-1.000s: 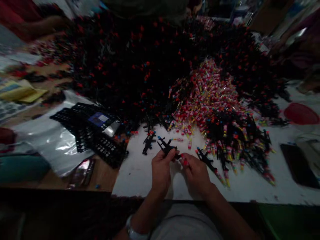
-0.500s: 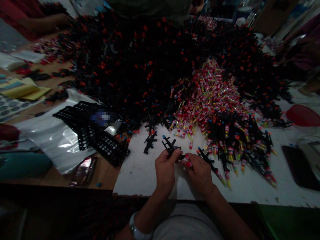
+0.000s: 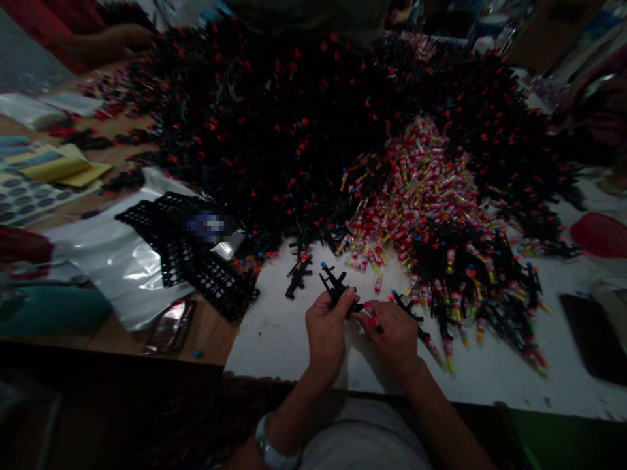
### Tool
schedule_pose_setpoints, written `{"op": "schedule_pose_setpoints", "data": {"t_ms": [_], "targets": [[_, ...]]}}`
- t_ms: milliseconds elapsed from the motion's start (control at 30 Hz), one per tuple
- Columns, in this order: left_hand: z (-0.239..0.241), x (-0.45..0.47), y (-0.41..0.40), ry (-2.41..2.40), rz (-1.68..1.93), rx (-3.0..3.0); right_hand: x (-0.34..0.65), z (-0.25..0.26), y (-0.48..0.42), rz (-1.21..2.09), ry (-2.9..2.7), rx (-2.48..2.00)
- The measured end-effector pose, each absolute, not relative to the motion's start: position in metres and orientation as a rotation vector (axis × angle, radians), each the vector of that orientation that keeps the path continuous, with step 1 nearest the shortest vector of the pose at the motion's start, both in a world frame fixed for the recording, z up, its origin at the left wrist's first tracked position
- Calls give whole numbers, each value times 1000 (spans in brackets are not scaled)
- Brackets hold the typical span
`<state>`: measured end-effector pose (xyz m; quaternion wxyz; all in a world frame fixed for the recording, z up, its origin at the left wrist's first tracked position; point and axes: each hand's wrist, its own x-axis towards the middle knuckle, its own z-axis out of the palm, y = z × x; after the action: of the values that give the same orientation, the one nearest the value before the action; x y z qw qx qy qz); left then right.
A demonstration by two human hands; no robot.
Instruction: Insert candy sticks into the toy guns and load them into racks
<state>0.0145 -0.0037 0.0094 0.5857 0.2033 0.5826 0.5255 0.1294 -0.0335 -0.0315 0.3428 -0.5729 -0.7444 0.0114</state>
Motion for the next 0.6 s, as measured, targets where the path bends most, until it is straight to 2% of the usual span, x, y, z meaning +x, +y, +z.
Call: {"op": "schedule_pose_setpoints", "data": {"t_ms": [300,600], "targets": [[5,12,1,1367,1219,509,125,-32,-30,7,-1960,-1550],[2,-1,-2,1209,964,536,147,-29,-26,38,-2113,-1517]]}}
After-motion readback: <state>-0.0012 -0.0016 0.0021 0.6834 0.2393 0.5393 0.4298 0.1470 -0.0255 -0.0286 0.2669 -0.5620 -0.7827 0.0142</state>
